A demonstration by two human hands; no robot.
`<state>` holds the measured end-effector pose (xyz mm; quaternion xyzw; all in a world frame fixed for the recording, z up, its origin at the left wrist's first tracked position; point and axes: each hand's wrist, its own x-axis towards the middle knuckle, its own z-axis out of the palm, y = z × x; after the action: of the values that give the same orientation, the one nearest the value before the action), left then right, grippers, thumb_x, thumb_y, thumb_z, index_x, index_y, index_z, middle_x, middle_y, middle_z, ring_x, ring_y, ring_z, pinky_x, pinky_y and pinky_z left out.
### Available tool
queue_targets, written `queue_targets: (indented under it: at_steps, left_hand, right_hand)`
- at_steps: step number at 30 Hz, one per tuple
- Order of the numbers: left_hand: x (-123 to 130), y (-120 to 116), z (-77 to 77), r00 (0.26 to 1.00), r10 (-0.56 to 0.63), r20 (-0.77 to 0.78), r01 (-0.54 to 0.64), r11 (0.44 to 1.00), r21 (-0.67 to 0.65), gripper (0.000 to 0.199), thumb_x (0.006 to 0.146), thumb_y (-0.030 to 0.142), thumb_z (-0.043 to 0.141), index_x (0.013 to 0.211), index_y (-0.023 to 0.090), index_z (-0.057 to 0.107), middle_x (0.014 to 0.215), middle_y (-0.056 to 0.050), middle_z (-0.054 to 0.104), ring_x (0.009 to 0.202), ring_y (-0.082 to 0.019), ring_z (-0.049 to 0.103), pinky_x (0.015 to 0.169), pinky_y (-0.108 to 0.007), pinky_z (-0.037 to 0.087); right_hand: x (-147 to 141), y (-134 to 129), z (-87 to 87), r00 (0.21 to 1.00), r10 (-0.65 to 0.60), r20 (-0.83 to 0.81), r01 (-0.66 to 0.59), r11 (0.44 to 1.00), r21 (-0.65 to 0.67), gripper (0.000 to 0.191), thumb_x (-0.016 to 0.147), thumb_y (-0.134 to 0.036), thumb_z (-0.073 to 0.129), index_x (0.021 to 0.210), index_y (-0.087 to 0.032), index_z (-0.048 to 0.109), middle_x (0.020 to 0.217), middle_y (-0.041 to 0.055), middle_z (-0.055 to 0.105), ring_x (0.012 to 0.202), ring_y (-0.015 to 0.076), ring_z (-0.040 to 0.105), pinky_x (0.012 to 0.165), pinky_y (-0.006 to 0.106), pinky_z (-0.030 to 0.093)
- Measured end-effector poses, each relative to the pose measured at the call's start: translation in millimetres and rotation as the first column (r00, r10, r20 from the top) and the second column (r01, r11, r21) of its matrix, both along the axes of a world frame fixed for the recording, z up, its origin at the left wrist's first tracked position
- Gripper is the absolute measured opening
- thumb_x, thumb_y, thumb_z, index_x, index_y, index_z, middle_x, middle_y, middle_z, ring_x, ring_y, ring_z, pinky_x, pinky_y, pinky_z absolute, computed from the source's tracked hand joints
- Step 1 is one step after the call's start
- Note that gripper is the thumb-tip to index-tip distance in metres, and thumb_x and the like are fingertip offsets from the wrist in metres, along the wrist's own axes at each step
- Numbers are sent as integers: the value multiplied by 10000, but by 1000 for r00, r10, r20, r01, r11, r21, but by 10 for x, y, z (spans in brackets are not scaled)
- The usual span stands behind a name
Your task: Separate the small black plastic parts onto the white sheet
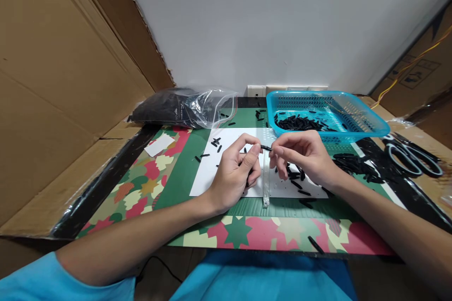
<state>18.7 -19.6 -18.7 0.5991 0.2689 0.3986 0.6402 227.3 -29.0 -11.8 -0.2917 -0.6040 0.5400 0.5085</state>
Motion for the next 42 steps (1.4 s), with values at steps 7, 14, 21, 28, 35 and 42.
queue_targets:
  at_steps: [7,14,21,28,35,42]
  left_hand:
    - [-4,10,-5,1000,-9,5,9,1000,3,256,1072,507,623,1044,276,518,514,128,470,368,-55,332,360,-105,296]
    - [-11,2,-7,1000,-17,-7,17,1000,11,235,1082,486,615,1056,269,530,524,122,471,382,-51,333,369,-104,301]
    - [10,34,6,999,-38,21,38,999,-15,274,1082,523,602,1044,268,507,506,128,472,361,-52,331,367,-111,314]
    - [9,33,9,999,-38,30,39,999,-28,273,1081,521,606,1028,272,508,497,132,468,351,-49,332,368,-109,315]
    - [-3,25,-12,999,-31,18,32,999,-12,241,1085,504,608,1045,281,526,510,129,466,363,-49,347,371,-102,306]
    - [-13,19,-11,999,-36,11,36,999,4,213,1085,471,618,1050,273,549,524,121,469,383,-48,330,378,-104,310]
  right_hand:
    - [-2,-16,-3,999,34,-16,-34,999,-13,257,960,-367,853,853,-145,781,697,27,760,471,104,657,496,219,549]
    - [19,-6,-44,999,42,-8,-42,999,0,234,964,-339,848,850,-143,795,674,36,752,471,114,661,497,223,552]
    - [33,-5,-48,997,70,37,-71,997,9,252,985,-342,822,837,-138,817,696,51,760,469,125,669,486,235,552]
    - [7,-13,-21,998,58,-3,-58,998,-12,263,985,-359,824,843,-139,802,636,29,743,465,112,657,502,221,556]
    - [5,-16,13,999,45,4,-45,999,8,257,986,-348,824,841,-139,789,649,16,745,466,90,649,514,202,549]
    - [20,-5,-26,998,47,-29,-47,999,-9,260,941,-351,865,809,-137,798,645,41,750,451,124,666,473,229,570]
